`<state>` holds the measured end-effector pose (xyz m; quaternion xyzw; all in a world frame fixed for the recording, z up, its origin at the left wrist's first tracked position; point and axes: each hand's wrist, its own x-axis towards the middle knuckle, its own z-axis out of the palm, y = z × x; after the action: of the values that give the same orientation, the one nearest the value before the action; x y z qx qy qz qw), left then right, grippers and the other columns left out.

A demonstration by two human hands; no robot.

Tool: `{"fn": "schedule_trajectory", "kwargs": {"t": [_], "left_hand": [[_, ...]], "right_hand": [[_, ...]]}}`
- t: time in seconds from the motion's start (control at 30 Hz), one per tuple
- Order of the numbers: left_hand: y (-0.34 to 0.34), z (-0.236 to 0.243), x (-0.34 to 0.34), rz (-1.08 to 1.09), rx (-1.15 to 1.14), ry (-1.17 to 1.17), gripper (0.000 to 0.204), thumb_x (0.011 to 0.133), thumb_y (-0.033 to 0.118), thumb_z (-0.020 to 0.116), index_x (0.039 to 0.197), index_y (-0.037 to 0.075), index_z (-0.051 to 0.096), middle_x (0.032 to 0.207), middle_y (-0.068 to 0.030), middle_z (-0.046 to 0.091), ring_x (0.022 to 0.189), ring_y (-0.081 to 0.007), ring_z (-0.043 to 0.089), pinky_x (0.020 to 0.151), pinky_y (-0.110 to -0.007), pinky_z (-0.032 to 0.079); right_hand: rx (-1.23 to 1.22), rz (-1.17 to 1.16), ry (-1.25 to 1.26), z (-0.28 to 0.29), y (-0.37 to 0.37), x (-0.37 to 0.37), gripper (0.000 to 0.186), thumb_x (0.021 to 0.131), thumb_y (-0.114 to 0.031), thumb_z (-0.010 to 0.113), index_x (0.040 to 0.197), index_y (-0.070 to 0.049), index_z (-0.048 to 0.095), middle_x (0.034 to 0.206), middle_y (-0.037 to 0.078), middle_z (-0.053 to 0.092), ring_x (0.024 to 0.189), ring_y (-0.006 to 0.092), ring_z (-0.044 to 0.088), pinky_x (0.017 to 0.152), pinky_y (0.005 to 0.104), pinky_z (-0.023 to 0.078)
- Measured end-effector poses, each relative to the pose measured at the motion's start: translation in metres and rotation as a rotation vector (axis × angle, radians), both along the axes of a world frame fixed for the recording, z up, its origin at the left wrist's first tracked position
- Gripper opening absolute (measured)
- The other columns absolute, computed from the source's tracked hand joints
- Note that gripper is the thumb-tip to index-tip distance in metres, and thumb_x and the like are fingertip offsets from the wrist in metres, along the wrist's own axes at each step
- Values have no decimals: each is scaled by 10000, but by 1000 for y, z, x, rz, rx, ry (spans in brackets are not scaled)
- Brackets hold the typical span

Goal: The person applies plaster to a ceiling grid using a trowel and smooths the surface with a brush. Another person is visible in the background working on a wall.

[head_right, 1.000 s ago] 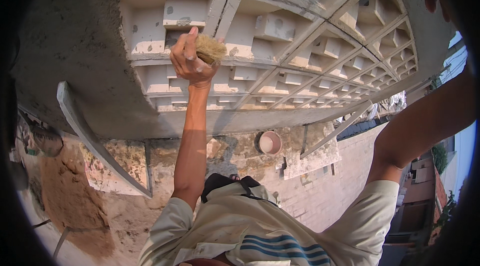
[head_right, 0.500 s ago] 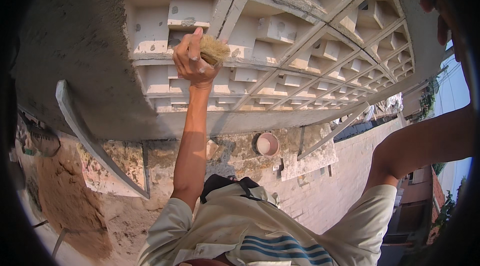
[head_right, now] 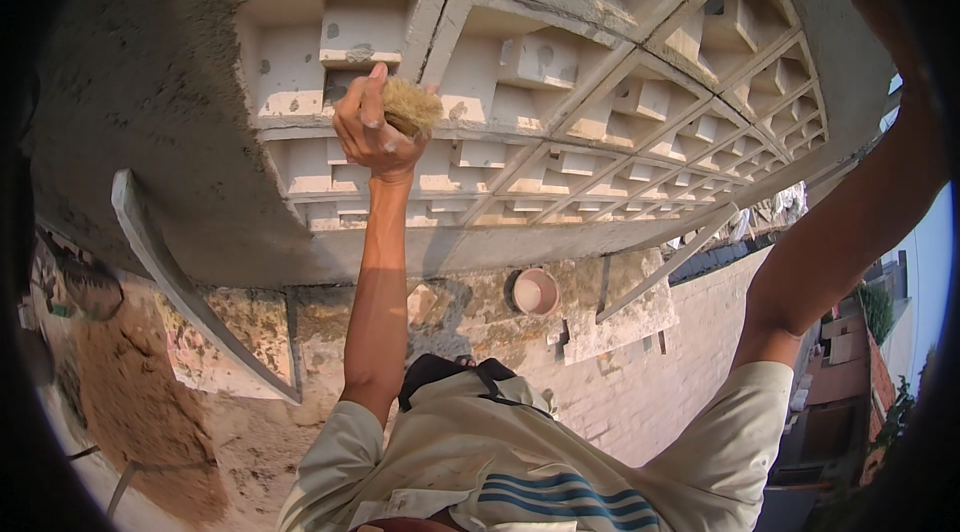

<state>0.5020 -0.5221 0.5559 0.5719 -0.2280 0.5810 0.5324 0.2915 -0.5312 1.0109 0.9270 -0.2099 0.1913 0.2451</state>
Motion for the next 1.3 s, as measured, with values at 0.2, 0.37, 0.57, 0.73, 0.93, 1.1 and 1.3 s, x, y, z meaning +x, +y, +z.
{"fn": "schedule_trajectory", "kwargs": {"t": [0.2,0.37,0.57,0.73,0.93,1.1,1.3], "left_hand": [[-3,-1,-3,-4,4,0,760,828,501,907,1423,150,590,1163,-95,647,1023,-284,645,876,-448,514],[-1,0,1,20,9,-7,784,822,510,913,1430,143,579,1159,-96,645,1038,-286,645,887,-443,511],[-10,1,-9,-5,4,1,795,822,510,914,1431,132,570,1156,-102,641,1026,-292,653,882,-441,512],[1,-1,2,31,18,-18,783,827,506,910,1425,123,577,1152,-110,640,1019,-301,654,875,-445,515],[-1,-1,0,29,23,-24,785,827,508,908,1421,111,583,1152,-112,640,1017,-308,655,872,-443,518],[-1,-1,0,39,23,-13,793,818,509,916,1419,111,585,1160,-115,640,1022,-310,655,883,-448,520],[2,0,0,8,17,-5,795,801,486,935,1420,129,587,1169,-110,639,1033,-307,651,879,-448,515]], "right_hand": [[12,-1,-2,-7,-3,0,299,1083,-235,632,1321,-87,738,937,126,754,665,226,645,697,363,534],[21,14,-10,-13,-6,3,298,1083,-234,633,1319,-86,739,937,128,754,666,231,648,700,366,536],[14,-16,-2,-14,-4,-3,296,1082,-232,633,1316,-86,740,937,130,754,668,237,652,705,371,538],[22,38,-22,-17,-16,4,295,1081,-231,634,1314,-85,740,937,132,755,669,242,655,708,375,540],[8,38,-34,-22,-20,1,293,1080,-230,634,1311,-84,741,937,134,755,671,248,658,712,379,542],[-23,61,-56,-35,-24,4,291,1080,-229,635,1308,-83,741,937,136,755,672,254,661,716,383,544],[-175,140,-89,-57,-34,16,290,1079,-227,636,1306,-82,742,937,138,755,673,260,665,720,387,546]]}}
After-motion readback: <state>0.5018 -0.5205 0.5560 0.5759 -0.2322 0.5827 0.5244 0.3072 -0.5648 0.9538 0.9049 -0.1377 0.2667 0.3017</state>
